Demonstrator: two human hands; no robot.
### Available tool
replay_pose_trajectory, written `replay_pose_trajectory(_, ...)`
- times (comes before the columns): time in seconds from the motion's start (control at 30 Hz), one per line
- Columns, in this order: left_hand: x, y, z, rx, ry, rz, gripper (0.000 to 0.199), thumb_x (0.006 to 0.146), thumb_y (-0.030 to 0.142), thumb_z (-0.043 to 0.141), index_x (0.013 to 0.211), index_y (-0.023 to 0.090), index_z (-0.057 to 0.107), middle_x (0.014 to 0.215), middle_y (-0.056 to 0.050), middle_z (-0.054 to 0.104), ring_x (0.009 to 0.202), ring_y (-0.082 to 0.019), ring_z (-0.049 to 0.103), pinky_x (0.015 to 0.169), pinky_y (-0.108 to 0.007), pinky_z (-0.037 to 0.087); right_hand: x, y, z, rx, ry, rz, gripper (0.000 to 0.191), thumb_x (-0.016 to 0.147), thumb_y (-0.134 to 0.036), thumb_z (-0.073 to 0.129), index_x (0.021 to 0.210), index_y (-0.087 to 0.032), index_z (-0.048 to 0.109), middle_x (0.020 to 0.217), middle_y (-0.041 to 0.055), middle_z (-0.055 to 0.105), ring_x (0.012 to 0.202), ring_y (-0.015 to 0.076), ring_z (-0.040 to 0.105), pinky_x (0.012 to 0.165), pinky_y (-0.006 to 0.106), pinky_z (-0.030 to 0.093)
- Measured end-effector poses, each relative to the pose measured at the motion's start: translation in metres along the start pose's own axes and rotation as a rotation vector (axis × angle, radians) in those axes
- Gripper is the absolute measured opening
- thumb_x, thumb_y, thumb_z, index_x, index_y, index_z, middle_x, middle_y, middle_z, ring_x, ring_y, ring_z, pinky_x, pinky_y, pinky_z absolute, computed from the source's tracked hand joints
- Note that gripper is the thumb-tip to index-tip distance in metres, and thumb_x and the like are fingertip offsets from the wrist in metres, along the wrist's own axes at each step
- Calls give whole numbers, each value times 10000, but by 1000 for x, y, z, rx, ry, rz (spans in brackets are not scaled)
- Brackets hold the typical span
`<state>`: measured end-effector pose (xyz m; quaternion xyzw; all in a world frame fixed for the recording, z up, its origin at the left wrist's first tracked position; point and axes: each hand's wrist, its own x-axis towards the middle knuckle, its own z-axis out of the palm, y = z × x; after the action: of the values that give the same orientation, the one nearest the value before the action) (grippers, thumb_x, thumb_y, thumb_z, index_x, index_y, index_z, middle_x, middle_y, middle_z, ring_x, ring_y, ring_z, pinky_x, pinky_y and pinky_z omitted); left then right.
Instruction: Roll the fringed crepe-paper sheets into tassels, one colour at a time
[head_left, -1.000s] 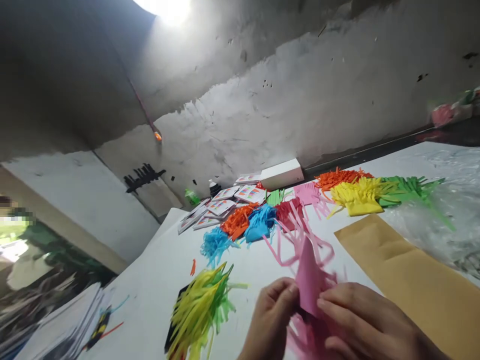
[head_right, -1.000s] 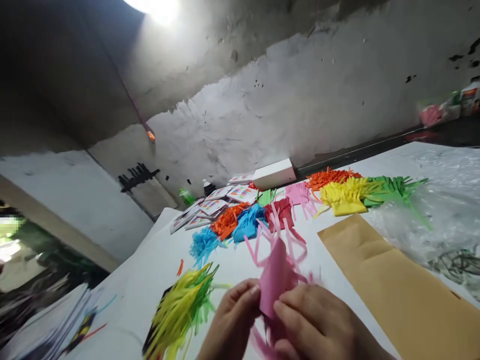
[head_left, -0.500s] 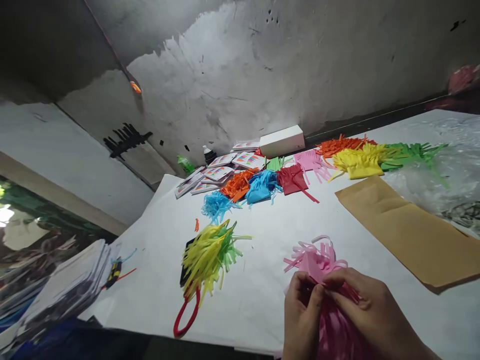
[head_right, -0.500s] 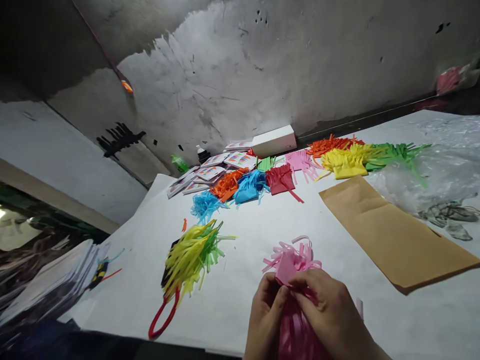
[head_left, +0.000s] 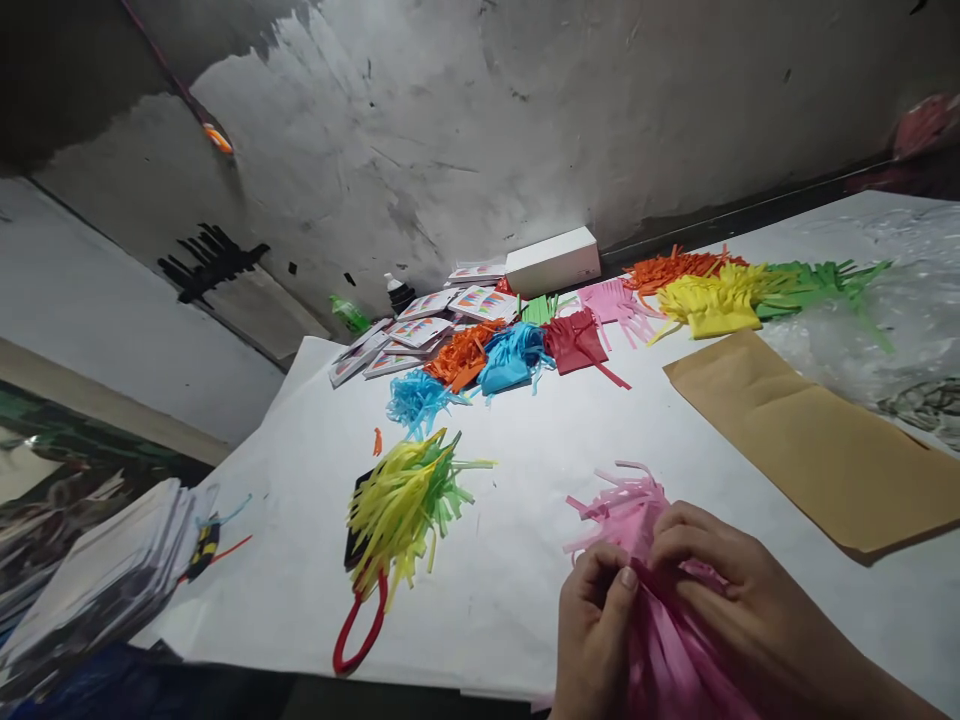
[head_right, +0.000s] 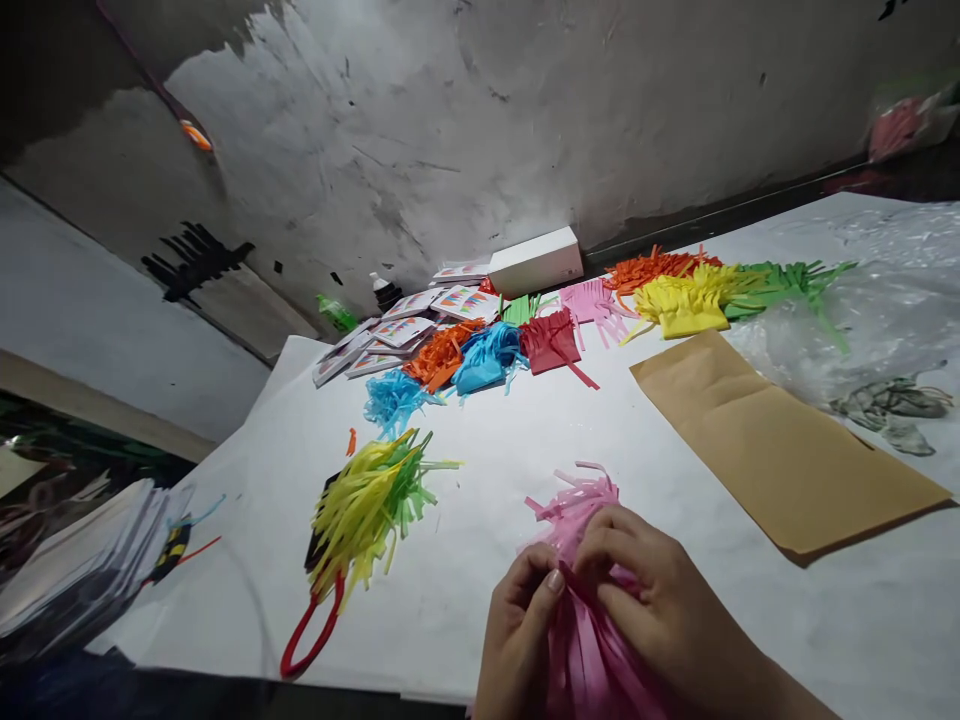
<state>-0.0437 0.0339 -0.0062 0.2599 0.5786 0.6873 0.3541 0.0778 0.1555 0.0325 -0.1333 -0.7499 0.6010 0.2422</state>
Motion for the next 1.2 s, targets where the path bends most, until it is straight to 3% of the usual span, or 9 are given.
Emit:
replay_pose_trajectory(0.1, -1, 1, 2, 23, -11, 9, 372, 871, 522, 744, 838, 157, 683, 805, -24, 631, 773, -162, 539, 735, -255, 445, -4, 1, 0, -216, 48, -242, 248, 985, -103, 434, 1015, -265, 621, 968, -3, 570, 856, 120, 618, 737, 208, 503)
replay_pose_trajectory(0.17, -2, 2, 3, 24, -8, 15, 369, 882, 516, 732, 819, 158, 671, 788, -19, 622, 757, -157, 530, 724, -252, 445, -5, 2, -1, -267, 66, -313, 258, 992, -91, 421, 1049, -265, 603, 982, 3, 548, 859, 113, 618, 731, 198, 512)
replay_pose_trajectory(0.3, -2, 6, 4, 71, 1, 21, 338, 903, 486, 715, 813, 164, 662, 792, -17, 631, 770, -161, 540, 730, -247, 447, -3, -2, -6, -313, 45, -328, 243, 987, -78, 419, 938, -236, 597, 943, 9, 516, 816, 108, 594, 690, 192, 510)
replay_pose_trajectory(0.5, -2, 9, 6, 75, 18, 14, 320, 908, 476, 710, 838, 167, 665, 822, -29, 639, 798, -175, 558, 760, -266, 469, -7, -3, -11, -407, 28, -363, 238, 987, -101, 459, 1130, -236, 593, 1080, 44, 561, 975, 131, 620, 827, 217, 551)
replay_pose_trajectory(0.63, -2, 9, 8, 89, 11, 27, 322, 916, 480, 696, 848, 167, 663, 832, -39, 647, 802, -183, 573, 761, -276, 483, -9, -1, -9, -597, 118, -420, 213, 975, -139, 544, 1165, -200, 619, 1163, 88, 590, 1039, 175, 633, 873, 266, 567)
replay_pose_trajectory(0.77, -3, 5, 9, 162, 19, 98, 313, 940, 464, 668, 826, 173, 663, 790, -22, 635, 754, -161, 560, 710, -242, 458, -6, -1, -8, -666, 201, -514, 229, 967, -49, 491, 1062, -188, 646, 1034, 72, 646, 980, 190, 627, 857, 320, 542)
replay_pose_trajectory(0.93, -5, 0, 7, 250, 9, 135, 295, 972, 441, 626, 842, 180, 665, 804, -23, 624, 750, -160, 544, 693, -243, 434, -5, -1, -12, -554, 120, -392, 203, 978, -86, 494, 904, -220, 627, 957, 38, 650, 973, 200, 615, 896, 366, 499)
replay_pose_trajectory(1.2, -6, 4, 10, 243, -1, 154, 302, 973, 453, 617, 847, 182, 659, 812, -34, 625, 761, -173, 555, 708, -260, 443, -5, 0, -16, -248, 38, -50, 163, 892, -149, 607, 753, -233, 596, 972, 15, 641, 984, 195, 628, 821, 301, 502)
